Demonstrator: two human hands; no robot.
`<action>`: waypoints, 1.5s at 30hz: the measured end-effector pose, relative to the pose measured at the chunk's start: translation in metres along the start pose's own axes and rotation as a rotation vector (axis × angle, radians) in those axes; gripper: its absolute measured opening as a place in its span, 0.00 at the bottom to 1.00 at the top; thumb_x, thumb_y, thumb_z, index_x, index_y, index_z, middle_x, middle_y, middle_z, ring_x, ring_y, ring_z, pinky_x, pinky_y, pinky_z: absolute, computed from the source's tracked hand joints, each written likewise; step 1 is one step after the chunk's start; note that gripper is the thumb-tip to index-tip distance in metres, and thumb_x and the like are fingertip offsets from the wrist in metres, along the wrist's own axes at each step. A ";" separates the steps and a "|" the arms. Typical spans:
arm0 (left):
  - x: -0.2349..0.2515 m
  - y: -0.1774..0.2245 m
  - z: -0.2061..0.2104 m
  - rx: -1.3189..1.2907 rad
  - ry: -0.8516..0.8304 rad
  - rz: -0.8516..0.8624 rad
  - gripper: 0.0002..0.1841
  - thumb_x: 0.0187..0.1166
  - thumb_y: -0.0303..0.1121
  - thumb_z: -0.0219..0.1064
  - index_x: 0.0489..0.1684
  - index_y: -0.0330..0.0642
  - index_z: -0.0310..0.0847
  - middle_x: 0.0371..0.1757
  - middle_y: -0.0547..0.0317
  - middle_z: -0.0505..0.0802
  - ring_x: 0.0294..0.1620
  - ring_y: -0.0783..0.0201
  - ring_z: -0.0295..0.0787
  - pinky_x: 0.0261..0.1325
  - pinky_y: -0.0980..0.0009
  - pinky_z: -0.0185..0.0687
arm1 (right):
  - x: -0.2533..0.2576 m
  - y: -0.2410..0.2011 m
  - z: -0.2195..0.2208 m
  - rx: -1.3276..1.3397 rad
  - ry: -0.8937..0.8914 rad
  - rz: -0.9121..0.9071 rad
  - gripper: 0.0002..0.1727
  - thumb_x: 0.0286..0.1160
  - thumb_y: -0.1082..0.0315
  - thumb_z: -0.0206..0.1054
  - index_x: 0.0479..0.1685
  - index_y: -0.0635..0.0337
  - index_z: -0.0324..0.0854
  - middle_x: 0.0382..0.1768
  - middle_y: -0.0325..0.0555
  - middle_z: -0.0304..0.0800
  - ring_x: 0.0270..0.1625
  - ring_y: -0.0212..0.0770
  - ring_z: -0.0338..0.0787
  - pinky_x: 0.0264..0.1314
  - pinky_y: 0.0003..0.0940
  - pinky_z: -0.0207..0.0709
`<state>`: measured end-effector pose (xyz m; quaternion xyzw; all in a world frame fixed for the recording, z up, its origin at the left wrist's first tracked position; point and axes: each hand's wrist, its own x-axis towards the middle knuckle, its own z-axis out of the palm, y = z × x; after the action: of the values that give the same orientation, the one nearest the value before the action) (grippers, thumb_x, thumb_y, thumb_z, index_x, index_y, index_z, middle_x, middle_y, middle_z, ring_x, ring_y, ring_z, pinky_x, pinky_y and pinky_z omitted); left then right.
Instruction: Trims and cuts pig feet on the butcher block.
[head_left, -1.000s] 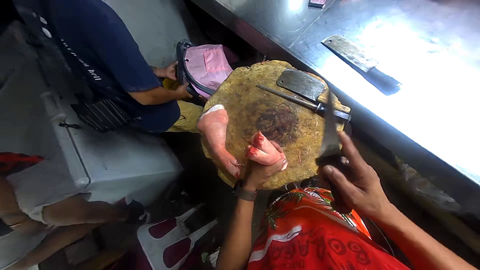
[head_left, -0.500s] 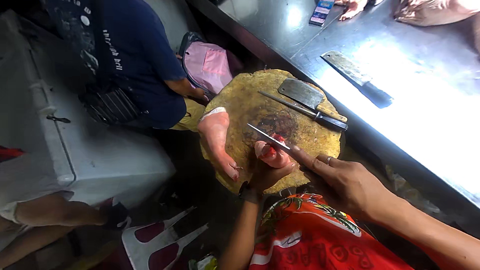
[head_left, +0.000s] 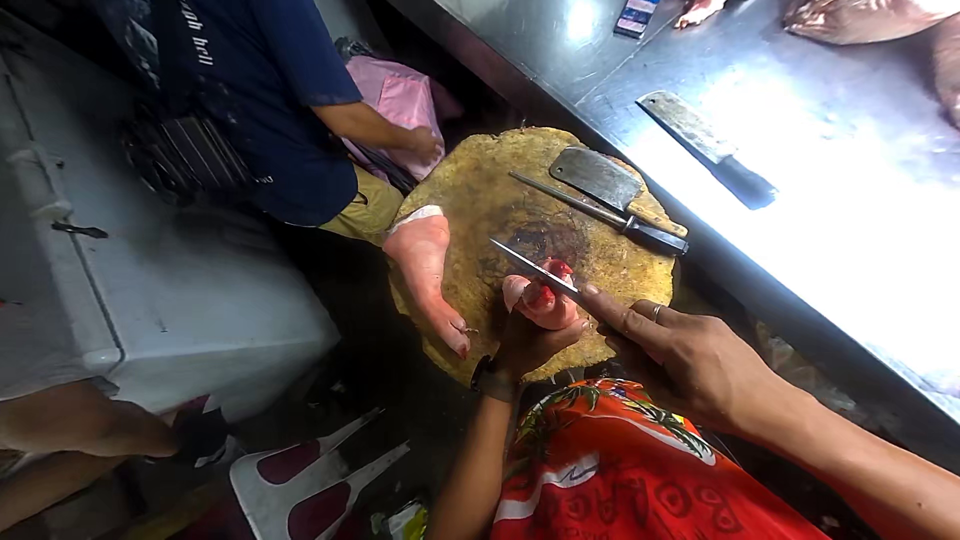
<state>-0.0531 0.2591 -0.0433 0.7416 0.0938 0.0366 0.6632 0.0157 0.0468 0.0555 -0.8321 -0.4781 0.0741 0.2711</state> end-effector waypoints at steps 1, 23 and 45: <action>0.001 0.001 0.000 0.036 0.005 -0.008 0.21 0.57 0.36 0.84 0.49 0.41 0.86 0.42 0.62 0.94 0.47 0.70 0.92 0.56 0.67 0.90 | -0.002 0.002 0.002 -0.013 -0.009 0.005 0.31 0.88 0.57 0.53 0.91 0.28 0.63 0.32 0.40 0.82 0.25 0.38 0.80 0.20 0.36 0.71; 0.000 0.007 0.004 0.071 0.042 -0.104 0.19 0.56 0.36 0.86 0.45 0.43 0.88 0.38 0.64 0.94 0.41 0.72 0.92 0.50 0.69 0.90 | -0.012 0.028 0.008 0.700 0.051 -0.027 0.32 0.89 0.58 0.61 0.92 0.41 0.62 0.45 0.36 0.92 0.38 0.26 0.88 0.41 0.25 0.88; -0.027 -0.014 -0.020 -0.063 0.236 -0.082 0.26 0.50 0.31 0.88 0.50 0.43 0.86 0.43 0.65 0.95 0.48 0.72 0.92 0.57 0.71 0.88 | -0.078 0.196 0.118 0.961 0.339 1.375 0.30 0.85 0.65 0.59 0.88 0.45 0.66 0.43 0.54 0.86 0.29 0.45 0.86 0.33 0.44 0.85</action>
<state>-0.0838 0.2746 -0.0525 0.7065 0.1999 0.0994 0.6716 0.0771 -0.0512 -0.1570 -0.7318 0.2631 0.2914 0.5570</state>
